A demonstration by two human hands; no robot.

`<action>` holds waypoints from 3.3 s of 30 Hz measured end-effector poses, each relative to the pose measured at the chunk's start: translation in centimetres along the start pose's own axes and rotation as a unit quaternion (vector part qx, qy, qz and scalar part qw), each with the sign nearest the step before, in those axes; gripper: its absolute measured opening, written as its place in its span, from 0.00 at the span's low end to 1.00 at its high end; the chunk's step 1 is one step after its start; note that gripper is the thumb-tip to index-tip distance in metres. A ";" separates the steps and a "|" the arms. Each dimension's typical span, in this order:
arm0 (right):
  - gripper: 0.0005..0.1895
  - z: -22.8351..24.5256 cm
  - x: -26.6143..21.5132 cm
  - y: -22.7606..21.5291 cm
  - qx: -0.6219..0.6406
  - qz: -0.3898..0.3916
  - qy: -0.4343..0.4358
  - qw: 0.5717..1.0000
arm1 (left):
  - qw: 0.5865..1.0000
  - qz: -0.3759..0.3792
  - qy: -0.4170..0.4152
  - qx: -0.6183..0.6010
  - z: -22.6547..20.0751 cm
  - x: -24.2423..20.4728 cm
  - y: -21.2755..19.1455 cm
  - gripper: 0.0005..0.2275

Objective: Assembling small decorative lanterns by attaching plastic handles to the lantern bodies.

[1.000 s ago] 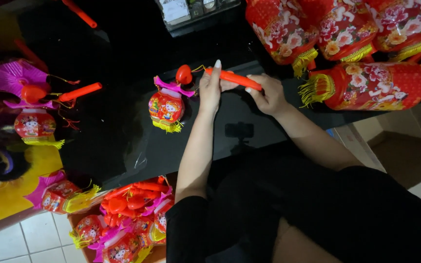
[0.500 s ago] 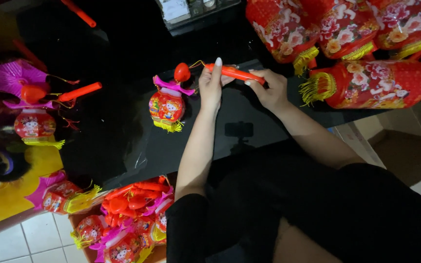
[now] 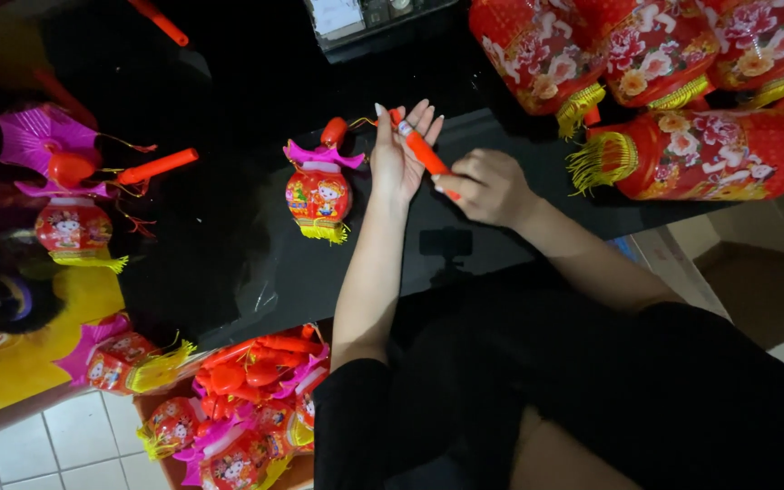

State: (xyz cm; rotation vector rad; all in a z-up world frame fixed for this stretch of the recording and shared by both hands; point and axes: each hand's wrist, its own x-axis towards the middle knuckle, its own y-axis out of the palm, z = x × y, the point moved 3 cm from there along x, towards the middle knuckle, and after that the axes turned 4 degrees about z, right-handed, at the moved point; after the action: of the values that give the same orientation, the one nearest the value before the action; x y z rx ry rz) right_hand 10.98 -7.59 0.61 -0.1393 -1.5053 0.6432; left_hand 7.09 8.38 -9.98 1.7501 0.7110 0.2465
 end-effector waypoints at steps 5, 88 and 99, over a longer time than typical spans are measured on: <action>0.08 1.8 3.2 -0.1 0.042 0.045 0.044 0.997 | 0.998 0.010 -0.046 -0.043 -0.5 0.9 -2.7 0.17; 0.12 -4.2 -1.2 1.3 0.054 -0.046 0.131 0.989 | 0.986 0.033 0.064 0.154 -2.2 -0.3 -0.4 0.10; 0.09 -5.9 -2.0 0.7 0.142 0.005 0.205 0.968 | 0.981 0.029 0.079 0.174 -2.1 -0.8 0.2 0.12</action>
State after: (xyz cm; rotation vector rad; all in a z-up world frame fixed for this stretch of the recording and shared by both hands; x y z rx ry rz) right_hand 16.51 -6.14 -2.00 -0.0541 -1.0043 0.7785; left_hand 5.44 9.61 -9.01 2.1031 0.8572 0.3173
